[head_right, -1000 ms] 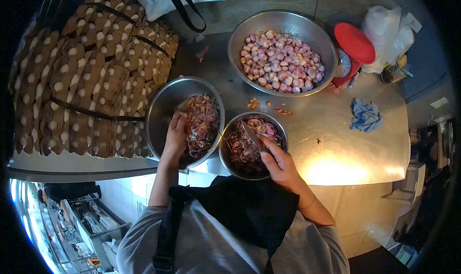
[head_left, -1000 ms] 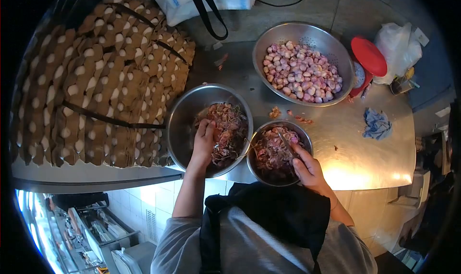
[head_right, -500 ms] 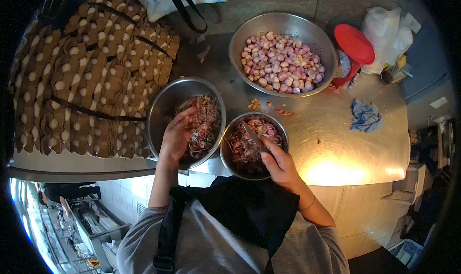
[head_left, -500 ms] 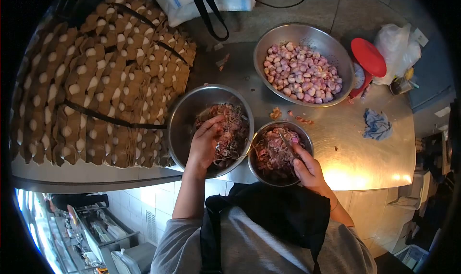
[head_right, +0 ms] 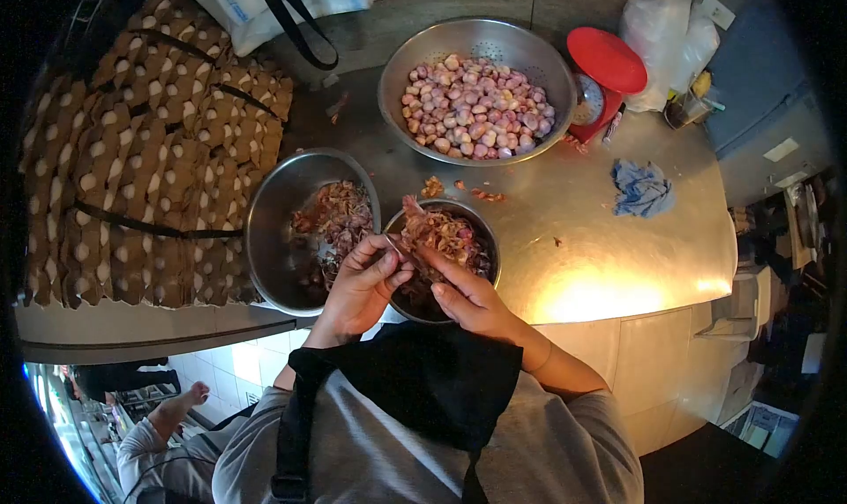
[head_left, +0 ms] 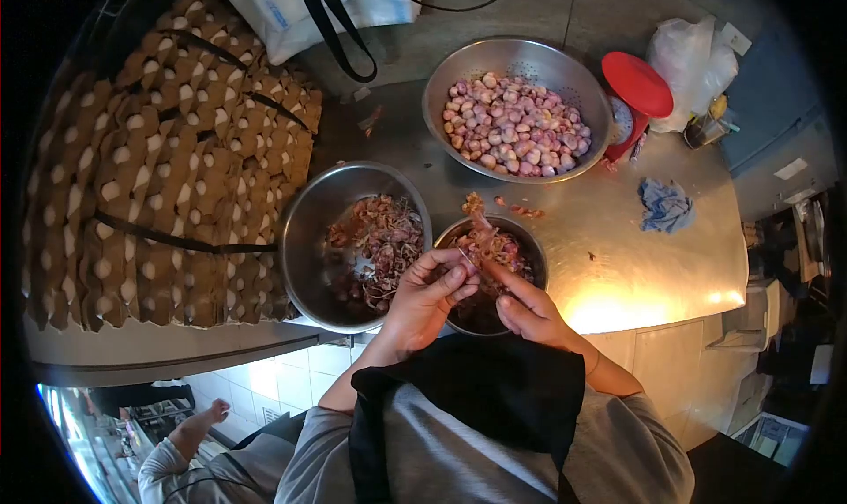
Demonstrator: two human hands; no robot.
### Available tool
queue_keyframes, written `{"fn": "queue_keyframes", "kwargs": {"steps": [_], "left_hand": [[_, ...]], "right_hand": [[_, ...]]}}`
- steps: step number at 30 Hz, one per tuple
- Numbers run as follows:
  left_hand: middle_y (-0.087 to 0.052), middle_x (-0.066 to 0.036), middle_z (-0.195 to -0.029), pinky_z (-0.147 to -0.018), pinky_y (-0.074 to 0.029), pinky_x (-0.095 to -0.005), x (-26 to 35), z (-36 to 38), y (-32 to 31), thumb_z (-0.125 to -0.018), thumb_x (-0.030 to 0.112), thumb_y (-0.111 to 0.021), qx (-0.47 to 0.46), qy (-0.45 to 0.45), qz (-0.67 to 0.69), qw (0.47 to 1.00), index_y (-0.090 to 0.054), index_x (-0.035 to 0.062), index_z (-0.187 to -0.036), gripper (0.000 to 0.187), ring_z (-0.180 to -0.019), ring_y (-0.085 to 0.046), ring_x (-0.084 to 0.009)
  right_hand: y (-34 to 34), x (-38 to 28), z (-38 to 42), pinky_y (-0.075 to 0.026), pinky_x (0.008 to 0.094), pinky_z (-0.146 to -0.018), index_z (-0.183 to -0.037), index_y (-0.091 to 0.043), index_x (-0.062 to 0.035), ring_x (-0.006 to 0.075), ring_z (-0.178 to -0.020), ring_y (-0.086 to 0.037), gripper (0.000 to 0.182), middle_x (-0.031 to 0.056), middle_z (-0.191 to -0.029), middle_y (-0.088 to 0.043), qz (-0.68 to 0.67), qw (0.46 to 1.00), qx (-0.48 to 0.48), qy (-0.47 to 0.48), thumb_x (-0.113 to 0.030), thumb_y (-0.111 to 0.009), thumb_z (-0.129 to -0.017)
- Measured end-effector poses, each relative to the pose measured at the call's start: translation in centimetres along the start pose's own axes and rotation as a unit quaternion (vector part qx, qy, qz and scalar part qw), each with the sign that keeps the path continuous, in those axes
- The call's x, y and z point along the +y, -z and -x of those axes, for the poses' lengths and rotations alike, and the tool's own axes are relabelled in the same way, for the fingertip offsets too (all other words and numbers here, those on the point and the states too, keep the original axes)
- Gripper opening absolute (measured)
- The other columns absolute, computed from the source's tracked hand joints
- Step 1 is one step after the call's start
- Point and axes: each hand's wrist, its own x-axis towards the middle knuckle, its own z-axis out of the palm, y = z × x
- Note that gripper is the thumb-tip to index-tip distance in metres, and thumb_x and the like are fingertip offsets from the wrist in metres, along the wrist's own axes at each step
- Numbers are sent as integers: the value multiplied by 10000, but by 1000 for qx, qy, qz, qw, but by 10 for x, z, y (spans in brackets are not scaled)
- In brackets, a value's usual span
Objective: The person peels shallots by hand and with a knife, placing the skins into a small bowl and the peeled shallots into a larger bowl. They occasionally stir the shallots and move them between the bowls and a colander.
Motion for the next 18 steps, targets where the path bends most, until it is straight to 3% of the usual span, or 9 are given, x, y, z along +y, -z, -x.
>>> {"fn": "queue_keyframes", "kwargs": {"steps": [3, 6, 8, 11, 14, 16, 18], "left_hand": [[-587, -51, -947, -760, -492, -271, -11, -1, 1, -822, 18, -539, 15, -37, -25, 999, -543, 69, -962, 149, -849, -581, -147], [-590, -57, -950, -756, -498, -287, -18, 0, -5, -809, -1, -552, 34, -74, -46, 996, -544, 60, -956, 160, -847, -580, -144], [-591, -59, -934, -763, -498, -288, -19, 0, -6, -792, -16, -571, 40, -95, -67, 992, -551, 47, -950, 171, -845, -577, -137], [-597, -63, -906, -776, -492, -271, -22, -1, -7, -764, -36, -605, 44, -126, -116, 984, -568, 22, -937, 186, -841, -572, -124], [-610, -76, -897, -771, -485, -256, -24, 1, -9, -751, -43, -618, 54, -149, -175, 972, -576, 3, -926, 186, -838, -576, -121], [-617, -82, -894, -770, -481, -249, -25, 2, -10, -747, -45, -622, 60, -154, -213, 963, -581, -4, -925, 187, -839, -580, -123], [-618, -83, -895, -773, -478, -249, -25, 2, -9, -748, -44, -622, 54, -148, -216, 964, -579, -7, -933, 194, -844, -580, -124]], "right_hand": [[3, 3, 0, -374, 225, -779, -1316, -301, -26, 109, -861, -488, 444, 62, -1027, -512, 74, 996, 1, 54, -121, -429, -901], [1, 2, 0, -291, 269, -932, -1303, -309, -3, 162, -1083, -425, 442, 110, -1170, -465, 91, 993, 14, 72, -117, -437, -895], [0, 1, 1, -258, 280, -970, -1287, -321, 7, 178, -1138, -396, 434, 120, -1202, -450, 71, 995, 28, 58, -118, -446, -891], [-2, 4, 0, -303, 270, -921, -1250, -341, 5, 169, -1055, -436, 404, 100, -1131, -475, 52, 995, 52, 60, -122, -459, -885], [-2, 7, -3, -374, 231, -756, -1207, -348, -20, 115, -850, -472, 359, 48, -977, -490, 36, 994, 62, 77, -123, -464, -884], [-3, 5, -3, -371, 189, -602, -1186, -344, -43, 59, -689, -438, 334, 2, -860, -467, -23, 997, 55, 38, -122, -463, -884], [-5, 8, -6, -301, 170, -522, -1174, -345, -59, 31, -614, -364, 312, -25, -801, -427, -48, 996, 50, 60, -130, -454, -890]]}}
